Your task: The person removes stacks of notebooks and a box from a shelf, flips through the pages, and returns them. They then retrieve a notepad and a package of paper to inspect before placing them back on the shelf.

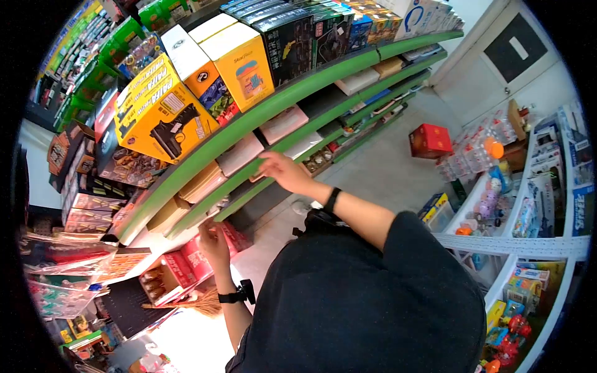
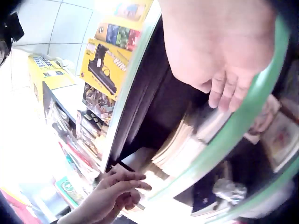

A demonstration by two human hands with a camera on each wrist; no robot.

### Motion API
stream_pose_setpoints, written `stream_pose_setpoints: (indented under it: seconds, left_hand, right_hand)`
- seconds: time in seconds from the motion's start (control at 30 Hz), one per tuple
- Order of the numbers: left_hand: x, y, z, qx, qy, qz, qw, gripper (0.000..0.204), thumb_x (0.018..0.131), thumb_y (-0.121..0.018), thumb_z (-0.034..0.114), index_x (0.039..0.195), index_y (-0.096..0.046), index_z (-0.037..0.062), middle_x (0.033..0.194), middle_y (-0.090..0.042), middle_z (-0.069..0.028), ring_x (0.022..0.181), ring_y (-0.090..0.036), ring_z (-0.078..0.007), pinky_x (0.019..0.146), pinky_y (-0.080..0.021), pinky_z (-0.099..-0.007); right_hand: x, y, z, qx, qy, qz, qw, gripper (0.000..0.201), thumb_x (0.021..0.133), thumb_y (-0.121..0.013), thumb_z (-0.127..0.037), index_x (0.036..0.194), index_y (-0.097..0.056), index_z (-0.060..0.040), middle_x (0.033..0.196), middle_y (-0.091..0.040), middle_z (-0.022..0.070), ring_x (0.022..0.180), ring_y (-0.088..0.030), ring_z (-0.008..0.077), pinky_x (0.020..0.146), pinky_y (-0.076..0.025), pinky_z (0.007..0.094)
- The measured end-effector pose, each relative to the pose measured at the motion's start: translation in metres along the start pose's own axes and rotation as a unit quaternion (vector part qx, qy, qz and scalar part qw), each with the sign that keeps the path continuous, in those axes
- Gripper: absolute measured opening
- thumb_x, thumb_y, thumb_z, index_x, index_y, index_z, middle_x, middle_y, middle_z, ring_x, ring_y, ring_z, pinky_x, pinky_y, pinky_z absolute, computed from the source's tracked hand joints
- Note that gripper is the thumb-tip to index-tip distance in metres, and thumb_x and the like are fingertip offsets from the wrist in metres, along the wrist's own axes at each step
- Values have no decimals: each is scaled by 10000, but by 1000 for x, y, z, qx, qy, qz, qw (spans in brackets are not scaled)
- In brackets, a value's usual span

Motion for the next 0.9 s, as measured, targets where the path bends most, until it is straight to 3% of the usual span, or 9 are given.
stream_pose_setpoints:
  seconds: [0.07, 0.1, 0.17, 0.27, 0.4, 0.6, 0.8, 0.9]
  left_hand:
    - [-33, -43, -53, -178, 49, -31, 982, 223, 970, -600, 90, 1161, -624, -21, 875, -687, -77, 694, -598, -98, 563, -459, -267]
    - [-50, -56, -70, -208, 101, -67, 971, 221, 974, -595, 94, 1163, -627, -16, 888, -692, -74, 698, -601, -102, 567, -461, -259]
    - [-79, -73, -93, -259, 197, -141, 935, 219, 983, -584, 103, 1166, -633, -6, 912, -701, -68, 707, -609, -110, 574, -464, -242]
    - [-105, -86, -104, -255, 283, -214, 900, 227, 989, -568, 119, 1172, -637, 5, 950, -714, -81, 735, -620, -114, 605, -487, -238]
    - [-104, -101, -86, -235, 264, -248, 902, 240, 987, -567, 136, 1176, -636, 5, 977, -723, -92, 747, -632, -124, 613, -505, -249]
    - [-68, -166, -24, -206, 224, -253, 918, 248, 992, -555, 134, 1182, -635, -4, 1002, -729, -97, 767, -640, -129, 630, -511, -249]
    - [-51, -304, 71, -240, 193, -244, 920, 252, 1002, -560, 141, 1201, -629, 3, 1042, -728, -103, 840, -667, -141, 684, -523, -247]
    - [-42, -357, 159, -274, 183, -259, 908, 286, 1008, -554, 132, 1255, -597, -6, 1110, -701, -110, 871, -667, -156, 742, -536, -266]
  right_hand:
    - [-51, 42, -5, -18, -61, 66, 996, 388, 997, -473, 47, 1376, -455, -33, 1119, -645, 116, 985, -667, 196, 906, -557, 324]
    - [-74, 62, -8, -54, -41, 89, 994, 449, 975, -428, 91, 1400, -443, -57, 1142, -648, 133, 1016, -664, 211, 925, -560, 334]
    - [-116, 101, -14, -71, -91, 165, 980, 439, 957, -423, 70, 1382, -446, -42, 1127, -647, 132, 979, -664, 205, 886, -557, 331]
    - [-161, 147, -27, -86, -132, 246, 956, 449, 959, -421, 20, 1404, -414, -32, 1136, -636, 128, 941, -661, 196, 838, -546, 325]
    - [-179, 181, -47, -78, -95, 311, 942, 494, 956, -418, -7, 1447, -366, -36, 1164, -621, 123, 918, -657, 189, 810, -536, 320]
    - [-181, 254, -70, -76, -42, 279, 956, 491, 972, -442, -21, 1456, -361, -50, 1179, -611, 108, 926, -647, 178, 824, -531, 318]
    - [-205, 402, -55, -23, -21, 274, 961, 451, 967, -454, -16, 1417, -440, -51, 1202, -627, 88, 954, -636, 160, 832, -521, 304]
    - [-216, 453, -57, -15, -18, 284, 959, 413, 965, -454, -16, 1376, -491, -35, 1218, -640, 92, 963, -631, 160, 830, -517, 300]
Point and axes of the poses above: each hand's wrist, its own x-axis towards the middle knuckle, its own y-axis out of the back of the hand, z = x × y, the point moved 2 cm from there along x, towards the middle knuckle
